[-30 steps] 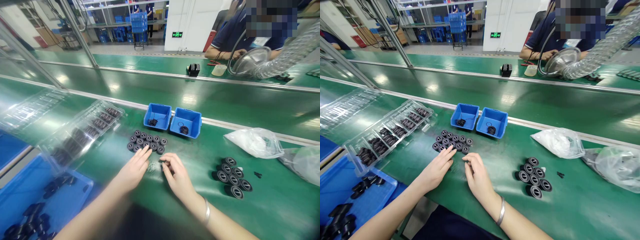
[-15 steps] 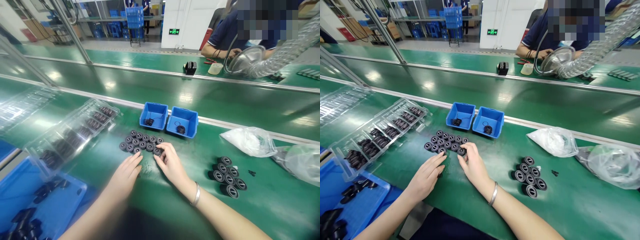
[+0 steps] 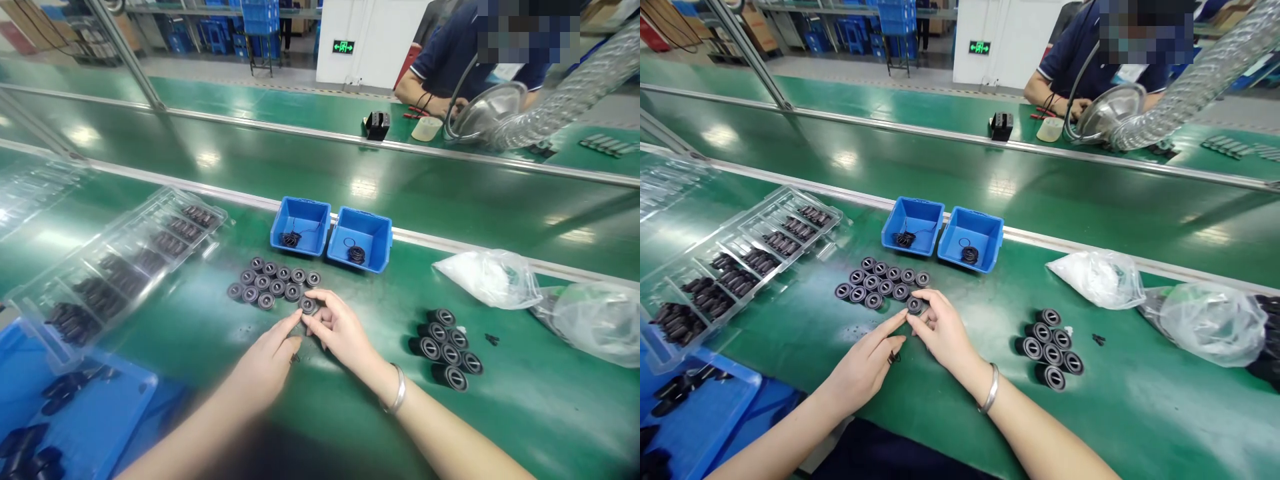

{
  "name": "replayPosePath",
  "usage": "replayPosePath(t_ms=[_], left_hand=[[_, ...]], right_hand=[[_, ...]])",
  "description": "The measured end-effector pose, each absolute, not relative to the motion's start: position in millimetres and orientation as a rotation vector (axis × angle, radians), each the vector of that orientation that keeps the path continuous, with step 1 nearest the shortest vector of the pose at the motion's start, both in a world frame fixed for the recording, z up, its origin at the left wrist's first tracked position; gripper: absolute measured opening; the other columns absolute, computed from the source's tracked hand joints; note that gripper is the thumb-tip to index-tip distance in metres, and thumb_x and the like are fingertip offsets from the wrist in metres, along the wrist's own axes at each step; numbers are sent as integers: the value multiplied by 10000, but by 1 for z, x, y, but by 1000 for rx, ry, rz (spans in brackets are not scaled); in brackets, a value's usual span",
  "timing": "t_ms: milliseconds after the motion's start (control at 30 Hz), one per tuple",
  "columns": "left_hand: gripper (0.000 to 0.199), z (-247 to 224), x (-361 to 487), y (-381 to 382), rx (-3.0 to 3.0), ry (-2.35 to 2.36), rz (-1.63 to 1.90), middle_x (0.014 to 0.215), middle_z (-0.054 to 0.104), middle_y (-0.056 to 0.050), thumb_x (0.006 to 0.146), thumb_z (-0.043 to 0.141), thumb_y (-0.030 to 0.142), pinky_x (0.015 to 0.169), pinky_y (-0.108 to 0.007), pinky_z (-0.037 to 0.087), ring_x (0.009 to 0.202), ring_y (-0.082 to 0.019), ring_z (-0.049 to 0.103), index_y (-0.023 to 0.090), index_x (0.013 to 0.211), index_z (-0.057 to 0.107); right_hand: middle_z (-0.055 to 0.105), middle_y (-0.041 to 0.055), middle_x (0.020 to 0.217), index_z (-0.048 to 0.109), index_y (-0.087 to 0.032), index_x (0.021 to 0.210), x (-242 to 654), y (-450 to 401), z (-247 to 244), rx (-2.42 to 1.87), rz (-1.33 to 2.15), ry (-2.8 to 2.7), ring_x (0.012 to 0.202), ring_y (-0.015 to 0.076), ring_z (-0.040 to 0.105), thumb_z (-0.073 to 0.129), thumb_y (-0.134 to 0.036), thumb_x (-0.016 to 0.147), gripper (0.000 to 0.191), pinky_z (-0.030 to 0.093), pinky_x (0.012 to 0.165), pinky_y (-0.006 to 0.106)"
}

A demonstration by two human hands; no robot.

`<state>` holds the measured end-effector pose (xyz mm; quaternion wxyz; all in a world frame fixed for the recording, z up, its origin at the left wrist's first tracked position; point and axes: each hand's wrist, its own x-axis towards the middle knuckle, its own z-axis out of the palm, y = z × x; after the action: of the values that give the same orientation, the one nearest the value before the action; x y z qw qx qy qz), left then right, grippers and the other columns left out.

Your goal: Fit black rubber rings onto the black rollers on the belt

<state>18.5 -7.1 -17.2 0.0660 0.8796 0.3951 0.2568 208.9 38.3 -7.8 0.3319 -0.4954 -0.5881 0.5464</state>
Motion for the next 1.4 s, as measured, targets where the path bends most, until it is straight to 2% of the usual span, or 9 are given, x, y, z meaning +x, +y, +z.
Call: replayPosePath(t_ms=[100, 167, 333, 533, 700, 933, 1167, 1267, 1400], left_hand=[[298, -16, 20, -8, 2667, 1212, 802, 1284, 614, -221, 887, 376, 1, 923, -387, 585, 1179, -265, 617, 92, 1063, 599], [282, -16, 22, -7, 2676, 1222, 826, 1258, 630, -226, 898, 385, 15, 911, -386, 591, 1155, -270, 632, 81, 1058, 608], [309, -19, 23, -6, 2682, 1150, 772, 1349, 569, -235, 900, 397, 5, 1015, -432, 531, 1298, -297, 520, 53, 1127, 602], [402, -27, 19, -11, 2680, 1139, 671, 1409, 527, -208, 881, 372, -18, 1066, -459, 492, 1355, -287, 457, 62, 1224, 566], [394, -27, 19, -10, 2718, 1096, 704, 1422, 501, -235, 861, 402, -45, 1080, -480, 475, 1370, -310, 428, 34, 1214, 558], [365, -26, 21, -9, 2727, 1107, 774, 1370, 552, -233, 859, 423, -47, 1071, -464, 488, 1350, -306, 459, 38, 1178, 577], [344, -23, 23, -8, 2732, 1106, 773, 1376, 543, -243, 866, 410, -48, 1052, -480, 501, 1349, -312, 460, 45, 1148, 583], [330, -22, 23, -8, 2746, 1114, 781, 1362, 548, -257, 871, 424, -42, 1050, -484, 500, 1358, -322, 445, 27, 1155, 577], [371, -25, 21, -11, 2777, 1072, 734, 1438, 472, -259, 872, 406, -35, 1082, -498, 466, 1417, -333, 348, 16, 1207, 556]], right_hand=[[657, -14, 700, 508, -207, 1197, 213, 39, -6, -1290, 1630, -1426, 400, 75, 499, 594, -398, 895, 368, 388, 399, 193], [676, -15, 665, 508, -196, 1167, 216, 39, -6, -1256, 1720, -1360, 397, 77, 510, 610, -425, 885, 377, 399, 414, 190], [716, 15, 711, 519, -183, 1174, 216, 40, -9, -1194, 1850, -1244, 421, 86, 564, 642, -449, 869, 423, 434, 435, 199], [694, 2, 667, 560, -162, 1125, 217, 44, -6, -1150, 1892, -1153, 628, 153, 690, 720, -425, 816, 436, 570, 670, 307], [721, 55, 826, 586, -150, 1170, 225, 49, 2, -1028, 2080, -1032, 784, 164, 715, 664, -407, 874, 400, 571, 772, 325], [713, 18, 707, 586, -147, 1175, 224, 49, -6, -1048, 2016, -1096, 687, 154, 700, 713, -388, 835, 436, 573, 732, 329], [719, 75, 909, 609, -139, 1194, 230, 52, -3, -915, 2159, -957, 836, 162, 713, 611, -412, 917, 389, 556, 843, 347], [724, 61, 867, 597, -140, 1207, 230, 52, -4, -938, 2136, -971, 817, 154, 714, 641, -376, 904, 387, 555, 826, 326], [731, 49, 823, 583, -140, 1214, 227, 50, -8, -973, 2100, -1000, 787, 152, 715, 686, -360, 870, 421, 561, 795, 317]])
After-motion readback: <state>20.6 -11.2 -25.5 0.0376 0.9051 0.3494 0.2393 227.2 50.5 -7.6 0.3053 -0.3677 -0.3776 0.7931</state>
